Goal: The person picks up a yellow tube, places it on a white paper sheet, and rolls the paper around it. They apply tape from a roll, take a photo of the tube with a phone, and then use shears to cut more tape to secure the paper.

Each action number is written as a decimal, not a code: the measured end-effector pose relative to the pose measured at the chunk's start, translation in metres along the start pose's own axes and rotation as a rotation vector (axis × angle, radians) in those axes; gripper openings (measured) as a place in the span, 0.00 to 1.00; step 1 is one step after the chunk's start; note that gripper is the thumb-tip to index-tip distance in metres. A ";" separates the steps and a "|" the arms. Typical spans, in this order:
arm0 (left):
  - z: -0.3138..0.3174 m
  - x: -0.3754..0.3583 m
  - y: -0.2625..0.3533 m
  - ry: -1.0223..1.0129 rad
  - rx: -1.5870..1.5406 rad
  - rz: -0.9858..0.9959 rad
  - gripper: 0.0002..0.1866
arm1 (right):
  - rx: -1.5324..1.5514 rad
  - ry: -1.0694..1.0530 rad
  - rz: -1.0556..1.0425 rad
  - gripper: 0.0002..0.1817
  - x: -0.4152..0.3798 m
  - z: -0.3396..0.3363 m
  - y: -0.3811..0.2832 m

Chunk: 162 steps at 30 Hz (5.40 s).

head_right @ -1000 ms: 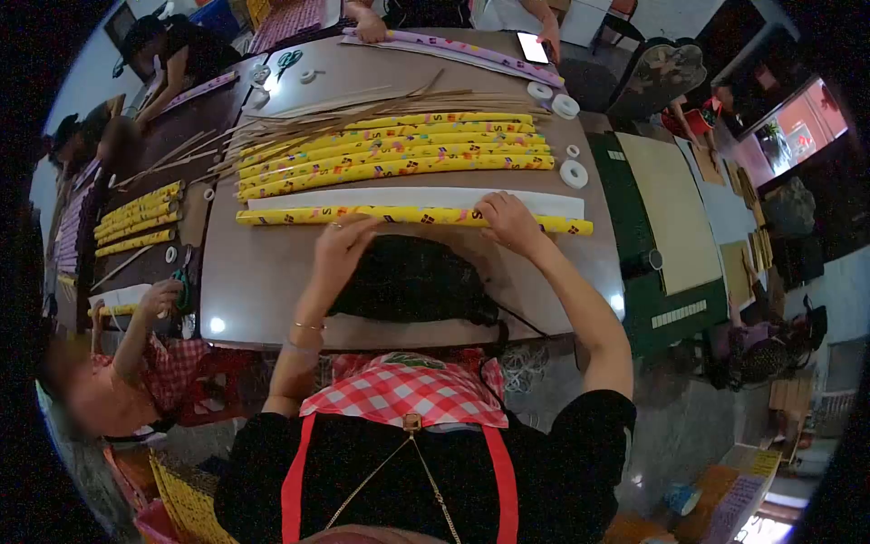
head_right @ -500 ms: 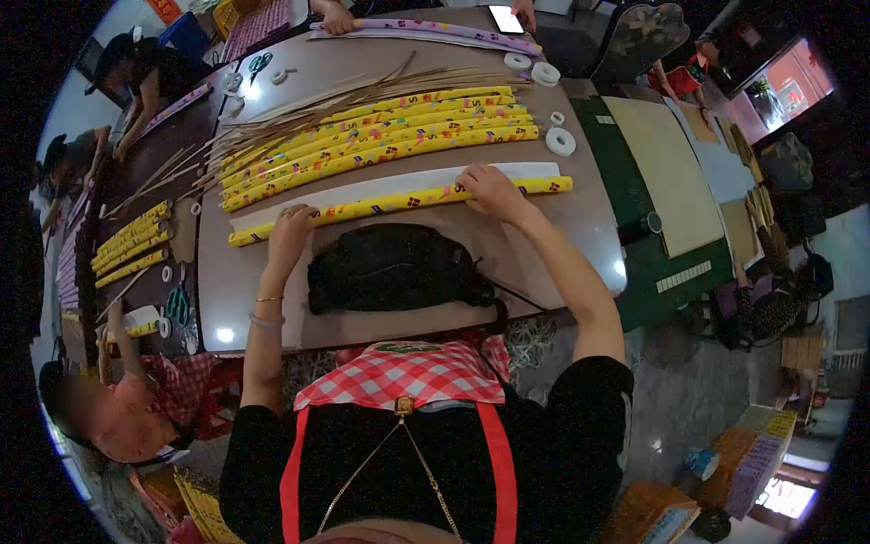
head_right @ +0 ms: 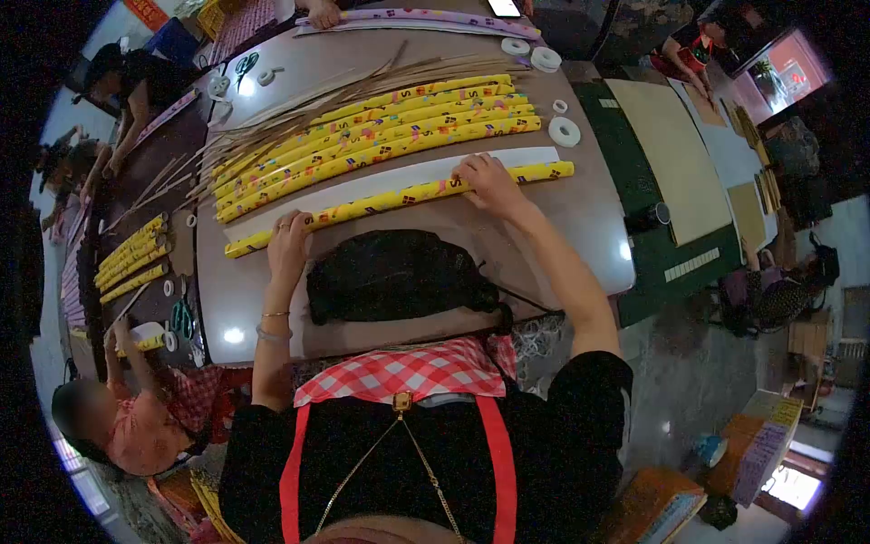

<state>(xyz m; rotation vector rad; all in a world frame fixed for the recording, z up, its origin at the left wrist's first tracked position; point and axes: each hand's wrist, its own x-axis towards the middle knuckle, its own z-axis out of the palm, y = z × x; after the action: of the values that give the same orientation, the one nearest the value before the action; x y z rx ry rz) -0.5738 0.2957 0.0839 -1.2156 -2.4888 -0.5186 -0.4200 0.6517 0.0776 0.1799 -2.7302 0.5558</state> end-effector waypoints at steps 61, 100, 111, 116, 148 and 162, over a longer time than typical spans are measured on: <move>-0.013 -0.023 0.028 -0.179 -0.370 -0.183 0.12 | 0.020 -0.022 0.283 0.21 -0.060 -0.013 -0.027; -0.014 -0.142 0.018 0.377 -0.072 -0.741 0.11 | -0.457 0.071 0.745 0.17 -0.071 -0.094 0.110; -0.016 -0.142 0.023 0.414 -0.217 -0.785 0.10 | -0.433 0.038 0.791 0.18 -0.048 -0.066 0.130; -0.028 -0.128 0.039 0.507 -0.124 -0.703 0.10 | 0.201 0.411 0.442 0.17 -0.050 -0.081 0.097; -0.069 -0.012 0.127 -0.496 -1.206 -0.475 0.08 | 0.674 -0.226 -0.036 0.15 -0.042 -0.063 -0.152; -0.077 -0.016 0.128 -0.502 -1.214 -0.583 0.07 | 0.669 -0.237 -0.024 0.15 -0.041 -0.060 -0.159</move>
<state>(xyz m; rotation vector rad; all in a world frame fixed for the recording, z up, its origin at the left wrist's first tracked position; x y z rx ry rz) -0.4516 0.3228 0.1679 -0.9150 -2.9465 -2.3644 -0.3334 0.5329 0.1714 0.4637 -2.6414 1.5069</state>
